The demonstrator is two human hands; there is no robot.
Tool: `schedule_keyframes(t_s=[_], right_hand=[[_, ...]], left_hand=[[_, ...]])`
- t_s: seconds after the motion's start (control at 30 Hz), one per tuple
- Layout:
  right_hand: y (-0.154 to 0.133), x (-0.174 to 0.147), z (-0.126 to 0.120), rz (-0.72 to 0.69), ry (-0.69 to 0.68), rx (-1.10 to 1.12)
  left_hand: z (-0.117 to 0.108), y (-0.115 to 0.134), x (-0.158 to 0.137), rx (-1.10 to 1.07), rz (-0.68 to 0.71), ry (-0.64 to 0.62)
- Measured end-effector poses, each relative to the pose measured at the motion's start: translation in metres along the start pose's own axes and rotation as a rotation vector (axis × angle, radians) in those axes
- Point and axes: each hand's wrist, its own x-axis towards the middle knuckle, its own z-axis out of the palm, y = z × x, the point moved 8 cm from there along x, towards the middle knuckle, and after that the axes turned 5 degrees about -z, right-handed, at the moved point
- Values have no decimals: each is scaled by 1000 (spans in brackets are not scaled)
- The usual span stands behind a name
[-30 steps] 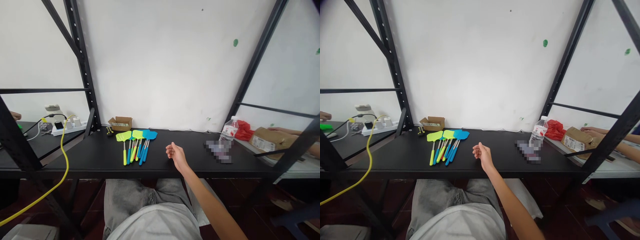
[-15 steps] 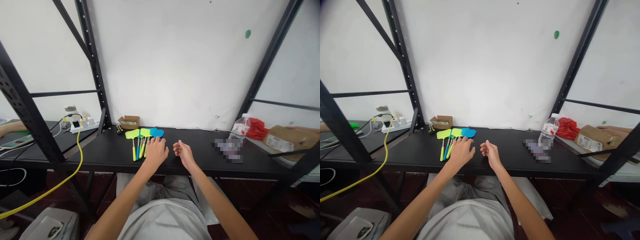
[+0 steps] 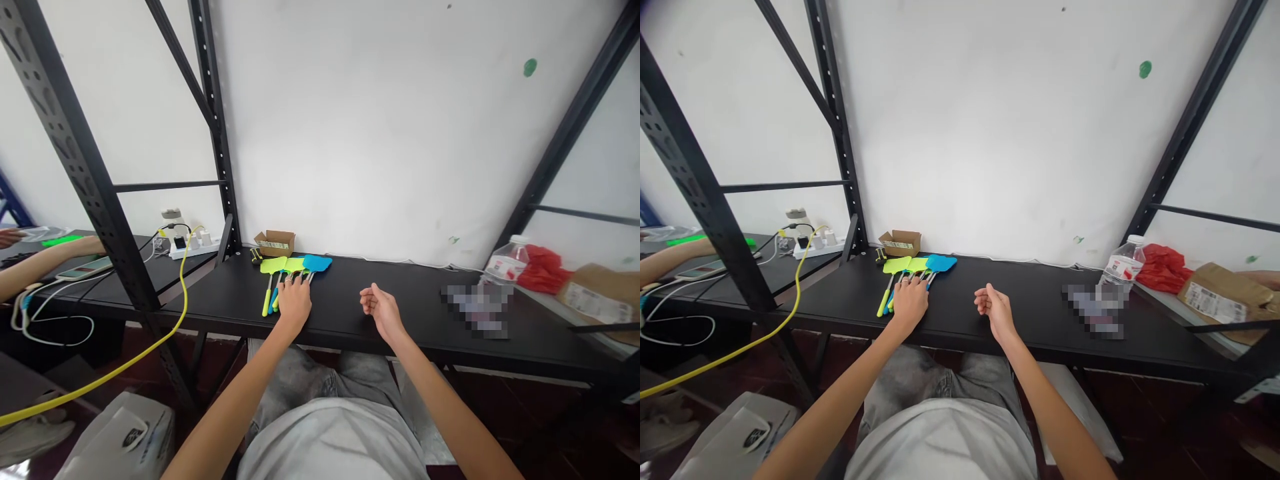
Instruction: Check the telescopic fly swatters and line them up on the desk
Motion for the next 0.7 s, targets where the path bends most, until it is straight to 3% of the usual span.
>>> schedule_keyframes(t_s=[0.37, 0.5, 0.63, 0.7], right_hand=[[2, 1, 0, -6, 0, 6], [-1, 1, -1, -17, 31, 4], [-3, 1, 2, -9, 18, -33], [-3, 1, 5, -3, -12, -26]], left_hand=[[-19, -4, -2, -98, 19, 44], [-40, 12, -11, -502, 91, 28], [-39, 38, -22, -1096, 115, -239], [-32, 50, -27, -1262, 87, -371]])
